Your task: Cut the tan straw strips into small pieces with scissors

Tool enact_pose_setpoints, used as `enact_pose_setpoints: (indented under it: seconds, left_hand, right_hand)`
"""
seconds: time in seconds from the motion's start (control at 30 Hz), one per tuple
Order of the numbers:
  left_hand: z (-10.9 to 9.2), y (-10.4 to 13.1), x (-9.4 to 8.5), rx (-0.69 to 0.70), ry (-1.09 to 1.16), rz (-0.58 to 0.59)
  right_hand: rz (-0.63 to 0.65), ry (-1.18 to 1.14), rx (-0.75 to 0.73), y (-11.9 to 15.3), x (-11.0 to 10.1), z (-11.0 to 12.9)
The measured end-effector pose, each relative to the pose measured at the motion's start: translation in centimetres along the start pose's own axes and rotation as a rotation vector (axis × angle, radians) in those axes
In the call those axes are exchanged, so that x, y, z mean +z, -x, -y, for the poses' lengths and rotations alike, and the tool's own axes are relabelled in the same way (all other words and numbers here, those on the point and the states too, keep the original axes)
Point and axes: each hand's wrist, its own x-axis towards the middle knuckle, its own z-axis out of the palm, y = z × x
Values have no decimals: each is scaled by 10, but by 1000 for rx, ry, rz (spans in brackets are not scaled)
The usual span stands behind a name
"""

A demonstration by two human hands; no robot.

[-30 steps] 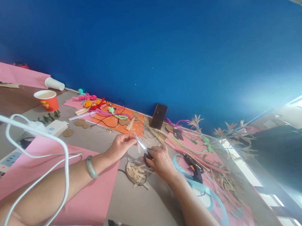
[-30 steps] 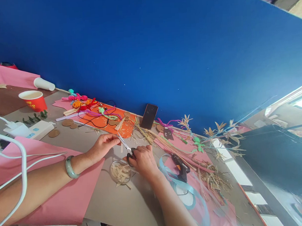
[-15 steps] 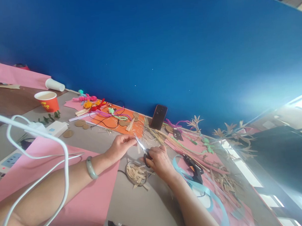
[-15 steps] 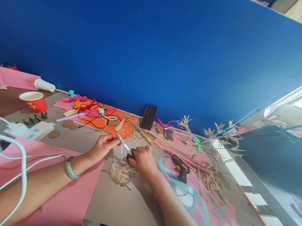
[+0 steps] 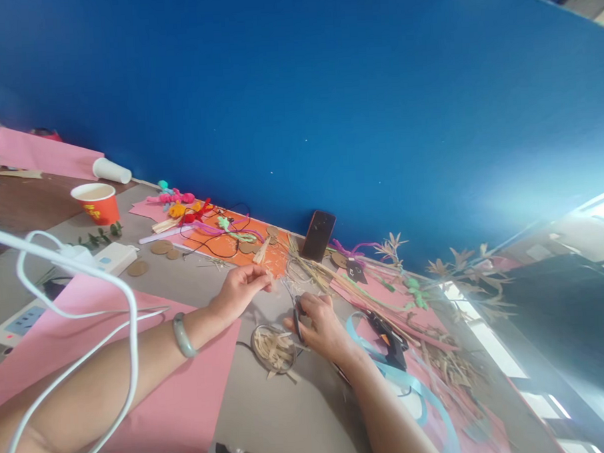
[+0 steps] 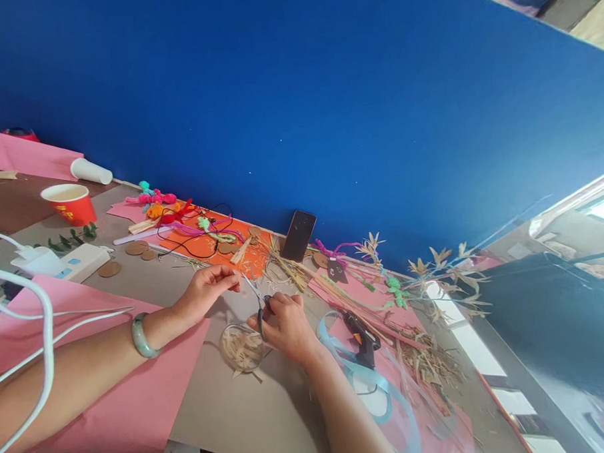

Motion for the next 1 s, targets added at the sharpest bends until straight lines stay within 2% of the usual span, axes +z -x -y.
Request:
enact_pose_setpoints:
  seconds: [0.17, 0.3, 0.73, 1.0]
  left_hand:
    - [4, -4, -1, 3, 42, -99]
    - [1, -4, -1, 33, 35, -143]
    - [1, -2, -1, 61, -26, -152]
    - [2, -2, -2, 74, -45, -133]
  right_hand:
    - [40, 20, -21, 3, -2, 1]
    - [12, 60, 10, 3, -2, 4]
    - [25, 8, 74, 2, -3, 6]
    - [27, 10, 57, 2, -3, 5]
